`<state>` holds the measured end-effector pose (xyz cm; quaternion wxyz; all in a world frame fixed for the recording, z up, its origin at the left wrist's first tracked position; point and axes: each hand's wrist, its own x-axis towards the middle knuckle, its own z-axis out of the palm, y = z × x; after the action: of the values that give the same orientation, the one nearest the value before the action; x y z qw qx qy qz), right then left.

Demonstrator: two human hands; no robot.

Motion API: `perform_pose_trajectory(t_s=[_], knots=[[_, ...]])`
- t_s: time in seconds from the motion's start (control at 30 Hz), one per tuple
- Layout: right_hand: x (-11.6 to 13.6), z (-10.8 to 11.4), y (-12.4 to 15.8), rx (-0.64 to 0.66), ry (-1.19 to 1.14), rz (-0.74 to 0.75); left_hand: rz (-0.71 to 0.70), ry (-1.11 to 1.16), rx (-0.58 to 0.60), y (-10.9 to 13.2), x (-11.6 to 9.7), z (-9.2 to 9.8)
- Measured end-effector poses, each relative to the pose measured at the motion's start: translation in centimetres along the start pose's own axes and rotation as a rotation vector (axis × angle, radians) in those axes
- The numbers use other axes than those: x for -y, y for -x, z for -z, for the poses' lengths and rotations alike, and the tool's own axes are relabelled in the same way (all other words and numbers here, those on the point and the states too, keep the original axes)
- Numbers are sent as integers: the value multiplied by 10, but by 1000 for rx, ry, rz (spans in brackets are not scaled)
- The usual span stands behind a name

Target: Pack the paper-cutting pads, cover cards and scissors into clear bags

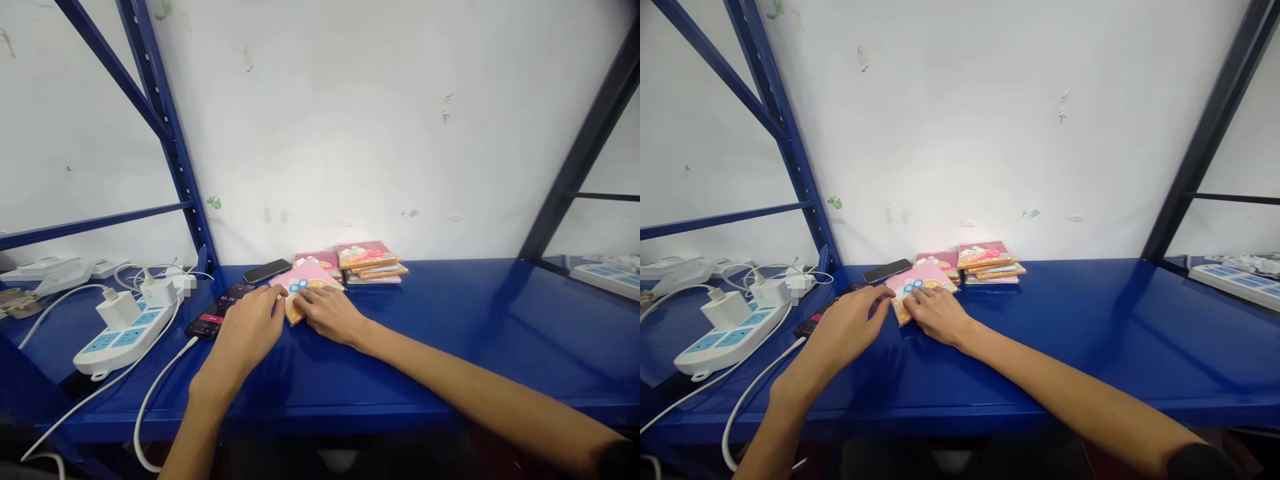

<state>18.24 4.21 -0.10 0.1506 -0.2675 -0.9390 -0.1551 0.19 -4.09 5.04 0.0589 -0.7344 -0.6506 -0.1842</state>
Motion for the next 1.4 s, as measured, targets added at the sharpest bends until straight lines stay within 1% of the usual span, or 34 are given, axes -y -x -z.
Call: perform_pose_trajectory(t_s=[0.07,0.1,0.2,0.27,0.43,0.6,0.67,0.7,0.77,0.8,0.87,0.9,0.97,1.0,1.03,1.07,1.1,1.17,1.23,1.3,1.4], knots=[[8,6,19,-18,-25,28,-28,8,-6,0,2,-4],[10,8,29,-37,-55,40,-52,11,25,0,2,-7],[10,15,59,-103,-212,51,-119,8,173,1,-3,-18],[9,19,78,-106,-312,23,-119,-3,220,1,-9,-25],[7,30,111,-96,-439,-111,-80,-44,224,3,-21,-33],[8,31,126,-132,-470,-220,-42,-36,232,4,-23,-36],[9,27,128,-173,-418,-300,-21,-17,232,4,-24,-37],[9,25,129,-194,-381,-367,-13,-4,234,3,-25,-38],[6,19,131,-211,-332,-552,-6,23,241,2,-27,-39],[4,18,132,-200,-344,-652,-7,37,245,1,-28,-40],[-3,16,134,-167,-480,-807,-11,62,249,0,-30,-41],[-6,17,134,-160,-596,-851,-12,72,249,0,-31,-41],[-11,20,134,-161,-846,-887,-10,92,246,0,-32,-41],[-12,23,134,-162,-934,-897,-7,102,246,0,-32,-41],[-12,25,132,-151,-963,-915,-2,113,246,0,-32,-41],[-11,27,130,-129,-921,-949,2,124,248,0,-32,-41],[-10,29,128,-95,-814,-995,5,135,251,-1,-32,-41],[-4,33,122,7,-507,-1081,8,158,259,-1,-32,-40],[1,35,117,122,-278,-1116,1,180,271,-1,-32,-39],[5,37,114,191,-210,-1109,-14,199,289,-1,-33,-39],[4,39,114,197,-205,-1092,-27,223,306,0,-35,-40]])
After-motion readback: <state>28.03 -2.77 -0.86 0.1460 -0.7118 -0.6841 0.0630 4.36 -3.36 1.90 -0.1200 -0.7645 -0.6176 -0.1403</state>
